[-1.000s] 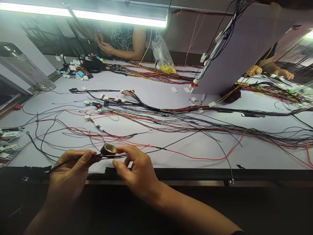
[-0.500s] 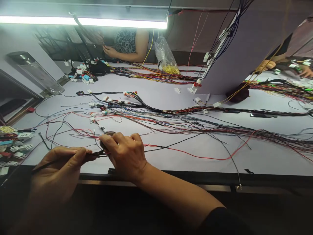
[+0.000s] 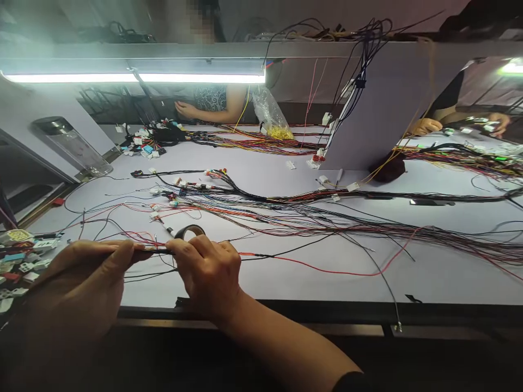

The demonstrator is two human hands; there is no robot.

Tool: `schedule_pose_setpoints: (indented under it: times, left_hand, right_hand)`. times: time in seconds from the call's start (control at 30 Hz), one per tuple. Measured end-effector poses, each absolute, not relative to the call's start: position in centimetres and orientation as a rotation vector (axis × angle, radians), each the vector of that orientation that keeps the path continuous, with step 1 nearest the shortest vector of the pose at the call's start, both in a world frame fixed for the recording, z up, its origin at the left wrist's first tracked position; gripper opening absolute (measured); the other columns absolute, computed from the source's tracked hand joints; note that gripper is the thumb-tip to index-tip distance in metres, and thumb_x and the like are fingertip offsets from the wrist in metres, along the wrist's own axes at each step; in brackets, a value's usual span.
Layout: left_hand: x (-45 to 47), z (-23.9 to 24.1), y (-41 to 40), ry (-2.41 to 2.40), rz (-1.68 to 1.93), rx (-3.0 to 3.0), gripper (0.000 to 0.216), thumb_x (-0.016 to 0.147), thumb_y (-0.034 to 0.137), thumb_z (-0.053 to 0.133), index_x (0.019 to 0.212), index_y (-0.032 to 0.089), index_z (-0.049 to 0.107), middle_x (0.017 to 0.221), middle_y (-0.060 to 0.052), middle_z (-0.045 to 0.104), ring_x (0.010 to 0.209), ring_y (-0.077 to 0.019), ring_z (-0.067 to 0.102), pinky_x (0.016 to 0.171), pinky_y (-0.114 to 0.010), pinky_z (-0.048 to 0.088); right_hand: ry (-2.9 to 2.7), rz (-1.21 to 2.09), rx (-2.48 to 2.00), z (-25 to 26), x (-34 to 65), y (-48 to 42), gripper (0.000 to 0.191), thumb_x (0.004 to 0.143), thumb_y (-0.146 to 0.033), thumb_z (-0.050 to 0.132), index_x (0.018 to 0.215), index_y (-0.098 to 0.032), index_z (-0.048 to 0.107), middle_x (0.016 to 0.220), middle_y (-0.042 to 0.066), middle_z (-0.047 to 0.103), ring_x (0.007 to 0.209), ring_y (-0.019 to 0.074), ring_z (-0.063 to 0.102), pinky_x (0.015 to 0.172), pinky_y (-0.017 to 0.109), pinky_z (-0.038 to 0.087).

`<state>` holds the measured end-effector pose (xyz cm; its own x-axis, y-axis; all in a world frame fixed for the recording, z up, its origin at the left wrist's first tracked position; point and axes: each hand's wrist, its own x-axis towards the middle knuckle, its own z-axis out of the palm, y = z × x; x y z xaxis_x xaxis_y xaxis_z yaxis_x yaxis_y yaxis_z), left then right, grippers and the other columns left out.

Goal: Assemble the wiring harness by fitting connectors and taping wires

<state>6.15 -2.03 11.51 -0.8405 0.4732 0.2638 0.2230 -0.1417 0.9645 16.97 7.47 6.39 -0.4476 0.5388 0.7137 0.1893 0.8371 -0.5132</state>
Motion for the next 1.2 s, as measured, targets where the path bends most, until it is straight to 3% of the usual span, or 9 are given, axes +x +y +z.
schedule_pose_setpoints:
  times: [0.13,0.27,0.4,0.6,0.77,0.83,1.0,1.1,1.2]
  left_hand:
    - [5.3,10.1,-2.0,1.797,2.069,0.916,0.015,0.072,0.024,0.077,0.081,0.023,0.065,0.079,0.0,0.068,0.076,-0.0198,0.068,0.079,-0.038,0.057]
    - [3.9,8.6,-1.9,1.811,1.732,1.408,0.039,0.069,0.023,0.079,0.105,0.03,0.068,0.091,-0.002,0.068,0.087,-0.0211,0.065,0.082,-0.036,0.056]
    - [3.1,8.0,-1.8,1.918,1.596,1.722,0.013,0.077,0.02,0.071,0.084,0.031,0.073,0.089,-0.002,0.068,0.084,-0.0198,0.064,0.079,-0.034,0.054]
    - [3.0,8.0,-1.2,1.833,1.655,1.649,0.013,0.08,0.016,0.068,0.085,0.027,0.071,0.092,-0.002,0.072,0.088,-0.0216,0.067,0.086,-0.039,0.053]
    - [2.4,8.7,-0.1,2.037,1.66,1.512,0.004,0.078,0.026,0.071,0.082,0.025,0.072,0.087,-0.001,0.074,0.083,-0.0216,0.069,0.085,-0.035,0.054]
    - [2.4,9.0,0.4,2.032,1.703,1.427,0.008,0.077,0.03,0.072,0.082,0.024,0.071,0.086,-0.001,0.074,0.081,-0.0226,0.07,0.086,-0.037,0.055]
    - [2.9,8.9,1.3,1.918,1.761,1.307,0.011,0.078,0.03,0.071,0.085,0.023,0.068,0.085,-0.002,0.074,0.083,-0.0237,0.07,0.088,-0.041,0.055]
    - [2.9,8.9,1.4,1.918,1.748,1.32,0.01,0.079,0.029,0.071,0.085,0.022,0.068,0.084,-0.003,0.074,0.082,-0.0237,0.071,0.088,-0.041,0.055]
    - [2.5,9.1,1.3,1.958,1.745,1.295,0.012,0.078,0.032,0.072,0.085,0.022,0.068,0.082,-0.003,0.074,0.081,-0.0237,0.071,0.088,-0.04,0.054]
  right_hand:
    - [-2.05,0.505,-0.563,5.6,17.0,7.5,0.014,0.094,-0.028,0.057,0.104,-0.029,0.067,0.077,-0.006,0.069,0.062,0.0074,0.057,0.06,0.026,0.033]
    - [-2.099,0.548,-0.576,4.9,17.1,7.3,0.018,0.096,-0.032,0.055,0.112,-0.033,0.065,0.084,-0.006,0.071,0.067,0.0077,0.061,0.063,0.026,0.035]
    - [-2.128,0.573,-0.573,4.5,17.4,7.4,0.02,0.095,-0.034,0.056,0.115,-0.031,0.061,0.089,-0.005,0.073,0.069,0.0085,0.064,0.065,0.027,0.035]
    - [-2.15,0.636,-0.622,4.1,17.5,7.7,0.037,0.091,-0.039,0.062,0.124,-0.025,0.053,0.098,0.0,0.074,0.077,0.0115,0.067,0.075,0.028,0.037]
    - [-2.094,0.633,-0.561,4.5,18.2,7.9,0.041,0.091,-0.037,0.06,0.127,-0.02,0.05,0.121,0.008,0.065,0.107,0.0184,0.061,0.088,0.032,0.041]
    - [-2.076,0.663,-0.573,4.3,18.4,8.1,0.033,0.092,-0.035,0.058,0.12,-0.019,0.054,0.116,0.01,0.066,0.107,0.0193,0.061,0.087,0.032,0.044]
    - [-2.134,0.751,-0.643,2.8,18.1,8.7,0.013,0.094,-0.026,0.054,0.103,-0.019,0.061,0.089,0.003,0.071,0.079,0.0145,0.065,0.075,0.028,0.044]
    - [-2.172,0.727,-0.659,2.3,18.0,9.2,0.013,0.093,-0.027,0.058,0.102,-0.019,0.062,0.089,0.002,0.072,0.079,0.0141,0.065,0.074,0.027,0.044]
    - [-2.162,0.678,-0.579,2.7,18.1,9.4,0.025,0.089,-0.031,0.063,0.111,-0.019,0.061,0.095,0.004,0.072,0.087,0.0158,0.065,0.079,0.029,0.045]
